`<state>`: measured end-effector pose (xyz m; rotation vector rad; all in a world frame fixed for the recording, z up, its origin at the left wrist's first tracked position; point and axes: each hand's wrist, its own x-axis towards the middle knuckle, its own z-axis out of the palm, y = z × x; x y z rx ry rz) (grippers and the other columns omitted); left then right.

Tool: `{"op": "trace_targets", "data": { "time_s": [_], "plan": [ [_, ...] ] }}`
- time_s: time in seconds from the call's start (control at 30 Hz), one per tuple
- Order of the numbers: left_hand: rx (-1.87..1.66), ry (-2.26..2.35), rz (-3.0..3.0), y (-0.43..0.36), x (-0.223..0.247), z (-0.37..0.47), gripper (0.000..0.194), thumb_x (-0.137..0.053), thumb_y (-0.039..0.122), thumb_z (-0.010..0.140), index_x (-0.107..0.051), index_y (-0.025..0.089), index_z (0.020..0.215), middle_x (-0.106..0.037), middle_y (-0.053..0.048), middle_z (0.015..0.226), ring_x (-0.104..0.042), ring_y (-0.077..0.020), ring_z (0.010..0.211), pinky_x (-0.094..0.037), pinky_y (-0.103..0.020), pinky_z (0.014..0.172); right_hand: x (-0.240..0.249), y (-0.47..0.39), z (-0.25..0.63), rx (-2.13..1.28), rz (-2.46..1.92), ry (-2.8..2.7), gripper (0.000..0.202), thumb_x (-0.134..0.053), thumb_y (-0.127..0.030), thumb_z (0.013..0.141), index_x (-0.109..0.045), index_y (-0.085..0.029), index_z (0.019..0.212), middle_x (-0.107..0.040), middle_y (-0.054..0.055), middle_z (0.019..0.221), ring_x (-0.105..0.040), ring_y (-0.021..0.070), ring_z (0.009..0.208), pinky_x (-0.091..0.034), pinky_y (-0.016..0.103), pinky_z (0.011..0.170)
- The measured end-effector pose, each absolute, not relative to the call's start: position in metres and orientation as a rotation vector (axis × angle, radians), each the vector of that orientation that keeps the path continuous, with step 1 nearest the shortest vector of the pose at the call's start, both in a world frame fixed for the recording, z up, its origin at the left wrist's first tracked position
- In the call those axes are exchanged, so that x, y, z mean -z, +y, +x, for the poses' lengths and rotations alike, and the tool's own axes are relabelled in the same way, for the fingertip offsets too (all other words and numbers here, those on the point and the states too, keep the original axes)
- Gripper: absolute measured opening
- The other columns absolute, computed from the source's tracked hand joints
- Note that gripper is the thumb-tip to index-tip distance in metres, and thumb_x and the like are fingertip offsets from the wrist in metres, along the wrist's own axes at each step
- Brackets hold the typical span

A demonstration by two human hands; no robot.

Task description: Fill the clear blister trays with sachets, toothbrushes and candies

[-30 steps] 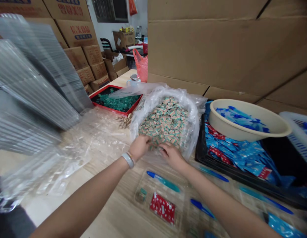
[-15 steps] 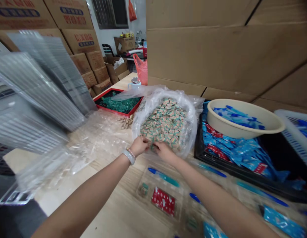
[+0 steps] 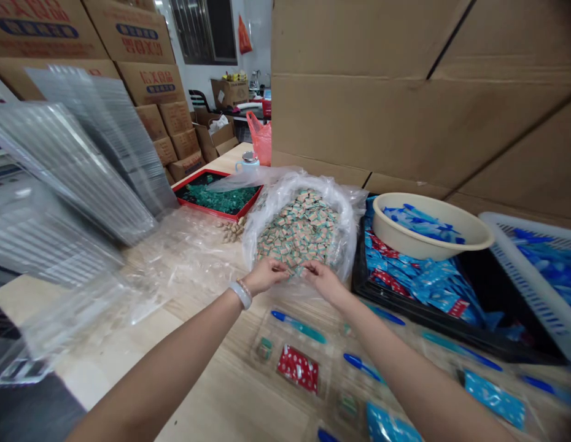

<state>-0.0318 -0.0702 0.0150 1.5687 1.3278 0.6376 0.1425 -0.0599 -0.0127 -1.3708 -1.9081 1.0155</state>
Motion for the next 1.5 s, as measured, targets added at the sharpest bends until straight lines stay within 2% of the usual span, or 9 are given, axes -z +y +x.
{"op": "trace_targets", "data": {
  "time_s": [0.13, 0.3, 0.63, 0.73, 0.9, 1.1, 1.2, 1.37, 1.5],
  "plan": [
    [-0.566, 1.357, 1.994, -0.074, -0.015, -0.023, 0.016, -0.053, 0.013, 0.067, -0.066, 0.013, 0.077, -0.062, -0.006, 0.085, -0.054, -0.0149, 0.081, -0.040, -0.024, 0.077, 0.006, -0.054, 0.139, -0.777, -1.372, -2.227, 0.021, -0.046, -0.010, 0.069, -0.063, -0.017, 0.079, -0.062, 0.003, 0.076, -0.053, 0.0152, 0.074, -0.040, 0.027, 0.070],
    [-0.338, 1.474, 2.209, -0.078, -0.018, -0.024, 0.021, -0.049, 0.017, 0.073, -0.067, 0.017, 0.084, -0.062, -0.007, 0.082, -0.055, -0.0166, 0.079, -0.041, -0.024, 0.075, -0.005, -0.052, 0.139, -0.815, -1.234, -2.492, 0.025, -0.047, -0.008, 0.069, -0.065, -0.020, 0.082, -0.063, 0.002, 0.078, -0.054, 0.0147, 0.076, -0.041, 0.025, 0.071],
    [-0.135, 1.429, 2.223, -0.064, -0.021, -0.004, 0.026, -0.054, 0.016, 0.067, -0.062, 0.015, 0.091, -0.063, -0.005, 0.071, -0.056, -0.0160, 0.068, -0.040, -0.022, 0.061, -0.015, -0.054, 0.164, -0.903, -1.259, -2.289, 0.021, -0.045, -0.012, 0.073, -0.062, -0.014, 0.085, -0.060, 0.004, 0.078, -0.053, 0.0143, 0.073, -0.042, 0.027, 0.069],
    [-0.093, 1.444, 2.245, -0.060, -0.013, 0.003, 0.021, -0.055, 0.016, 0.066, -0.063, 0.014, 0.084, -0.062, -0.007, 0.074, -0.057, -0.0181, 0.071, -0.040, -0.024, 0.063, -0.014, -0.060, 0.165, -0.841, -1.289, -2.315, 0.021, -0.046, -0.011, 0.073, -0.061, -0.014, 0.087, -0.060, 0.005, 0.080, -0.053, 0.0147, 0.076, -0.041, 0.027, 0.072],
    [-0.162, 1.443, 2.331, -0.066, -0.015, 0.003, 0.018, -0.053, 0.017, 0.068, -0.060, 0.015, 0.084, -0.059, -0.008, 0.086, -0.056, -0.0180, 0.077, -0.041, -0.025, 0.068, -0.006, -0.072, 0.166, -0.599, -1.362, -2.411, 0.022, -0.047, -0.010, 0.073, -0.061, -0.017, 0.088, -0.059, 0.007, 0.086, -0.052, 0.0164, 0.084, -0.039, 0.028, 0.077],
    [-0.099, 1.543, 2.476, -0.067, -0.019, -0.007, 0.022, -0.047, 0.018, 0.074, -0.057, 0.016, 0.094, -0.057, -0.009, 0.092, -0.054, -0.0184, 0.086, -0.040, -0.027, 0.074, 0.001, -0.076, 0.161, -0.362, -1.438, -2.514, 0.023, -0.043, -0.010, 0.074, -0.062, -0.020, 0.083, -0.061, 0.007, 0.089, -0.053, 0.0183, 0.083, -0.040, 0.029, 0.074],
    [-0.029, 1.456, 2.518, -0.067, -0.014, -0.012, 0.019, -0.043, 0.018, 0.077, -0.060, 0.015, 0.086, -0.057, -0.008, 0.089, -0.054, -0.0173, 0.083, -0.040, -0.026, 0.073, -0.004, -0.079, 0.158, -0.352, -1.527, -2.514, 0.028, -0.043, -0.008, 0.073, -0.062, -0.023, 0.087, -0.062, 0.006, 0.089, -0.054, 0.0182, 0.080, -0.041, 0.028, 0.071],
    [-0.102, 1.337, 2.579, -0.062, -0.004, -0.014, 0.029, -0.032, 0.020, 0.080, -0.059, 0.015, 0.089, -0.056, -0.009, 0.088, -0.053, -0.0184, 0.081, -0.040, -0.028, 0.074, -0.014, -0.082, 0.150, -0.364, -1.692, -2.529, 0.028, -0.041, -0.007, 0.072, -0.062, -0.017, 0.087, -0.062, 0.006, 0.088, -0.055, 0.0194, 0.081, -0.041, 0.031, 0.072],
    [-0.189, 1.438, 2.485, -0.058, -0.009, -0.009, 0.032, -0.035, 0.025, 0.078, -0.057, 0.015, 0.098, -0.059, -0.010, 0.094, -0.054, -0.0204, 0.086, -0.039, -0.030, 0.079, -0.019, -0.086, 0.146, -0.301, -1.738, -2.365, 0.026, -0.037, -0.010, 0.076, -0.060, -0.013, 0.088, -0.057, 0.013, 0.100, -0.050, 0.0242, 0.092, -0.040, 0.036, 0.075]
  ]
}}
